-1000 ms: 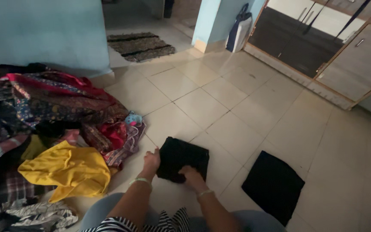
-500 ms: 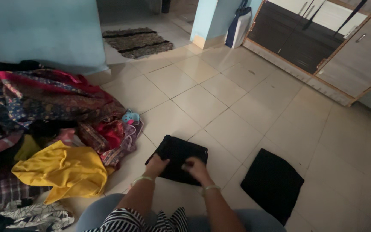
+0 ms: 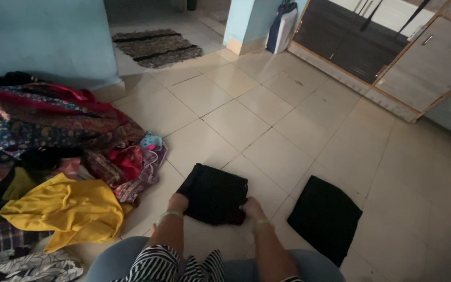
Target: The person folds black clothing items by hand while sitting on the floor, placing the folded items to the side.
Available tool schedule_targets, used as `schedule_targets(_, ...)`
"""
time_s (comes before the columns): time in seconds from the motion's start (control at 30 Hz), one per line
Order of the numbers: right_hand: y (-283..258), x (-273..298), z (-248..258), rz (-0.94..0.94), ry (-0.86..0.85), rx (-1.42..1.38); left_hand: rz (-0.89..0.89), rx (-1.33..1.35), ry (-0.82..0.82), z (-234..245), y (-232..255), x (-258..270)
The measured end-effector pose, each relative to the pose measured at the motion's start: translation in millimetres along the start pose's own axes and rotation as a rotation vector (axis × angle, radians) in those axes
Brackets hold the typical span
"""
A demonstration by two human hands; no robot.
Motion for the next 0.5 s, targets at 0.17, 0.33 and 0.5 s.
schedule_targets(0.17,-6.0,8.9,14.4,0.064,0.185,0.159,-0.064,-0.705,0.201,9.0,28.4,29.7)
schedule_targets(0.33,-91.8,57.3,24.8,0.594,0.598,0.235,-0.428,-1.091,0.277,-3.5,95.0,78.1)
schedule_targets(0.5,-150.2,78.2,-47.9,0.816,0.445,0.404,-0.836,-1.228,0.221,-59.7,123.0,86.6)
Point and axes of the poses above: each hand's wrist, its own x-axis away from the middle knuckle, its own z-axis out of the back of the hand, y = z × x, the point moved 10 cm from there along -x, towards the middle knuckle, and after that the axes turned 5 degrees about -x, right-handed, at the moved point
